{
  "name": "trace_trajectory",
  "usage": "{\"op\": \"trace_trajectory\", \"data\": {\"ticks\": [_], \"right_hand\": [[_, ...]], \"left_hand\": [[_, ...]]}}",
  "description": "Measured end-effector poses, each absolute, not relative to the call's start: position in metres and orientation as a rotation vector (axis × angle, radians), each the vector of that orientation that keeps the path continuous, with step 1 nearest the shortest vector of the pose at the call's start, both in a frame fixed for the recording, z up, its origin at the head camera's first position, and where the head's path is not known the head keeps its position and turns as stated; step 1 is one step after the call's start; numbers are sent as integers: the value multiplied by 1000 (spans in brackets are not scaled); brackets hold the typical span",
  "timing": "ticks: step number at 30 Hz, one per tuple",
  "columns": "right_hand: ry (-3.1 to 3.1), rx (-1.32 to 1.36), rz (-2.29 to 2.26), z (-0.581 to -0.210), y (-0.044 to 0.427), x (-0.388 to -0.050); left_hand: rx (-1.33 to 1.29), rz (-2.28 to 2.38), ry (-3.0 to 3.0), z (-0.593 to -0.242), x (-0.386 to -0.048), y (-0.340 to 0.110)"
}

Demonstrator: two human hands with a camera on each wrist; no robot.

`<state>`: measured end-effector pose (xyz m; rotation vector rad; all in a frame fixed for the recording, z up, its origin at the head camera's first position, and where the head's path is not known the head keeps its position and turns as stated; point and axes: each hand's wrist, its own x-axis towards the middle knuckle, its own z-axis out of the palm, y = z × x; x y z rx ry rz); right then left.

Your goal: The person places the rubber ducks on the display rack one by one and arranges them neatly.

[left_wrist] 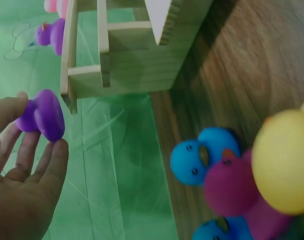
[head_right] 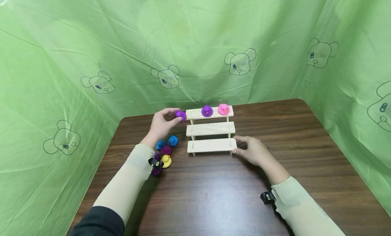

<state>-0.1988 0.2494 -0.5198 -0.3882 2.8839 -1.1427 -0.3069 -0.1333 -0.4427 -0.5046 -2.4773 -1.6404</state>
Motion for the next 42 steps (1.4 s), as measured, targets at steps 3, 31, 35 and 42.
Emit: {"op": "trace_trajectory", "data": {"ticks": [3,31,35,42], "right_hand": [[2883,-391,-1143,-520,250,-199],[2880,-389,-1147,-522,250,-199],[2876,-386,-1151,-521,250,-199],[2876,-381,-1155,-521,250,-198]], "left_hand": [[-498,-1647,-2465,-442,-308,-125],[-504,-1640,-2486,-444,-318,-85],[-488,-1630,-2491,-445,-318,-84],[-488,-1615,-2492,-445,-318,-82]]}}
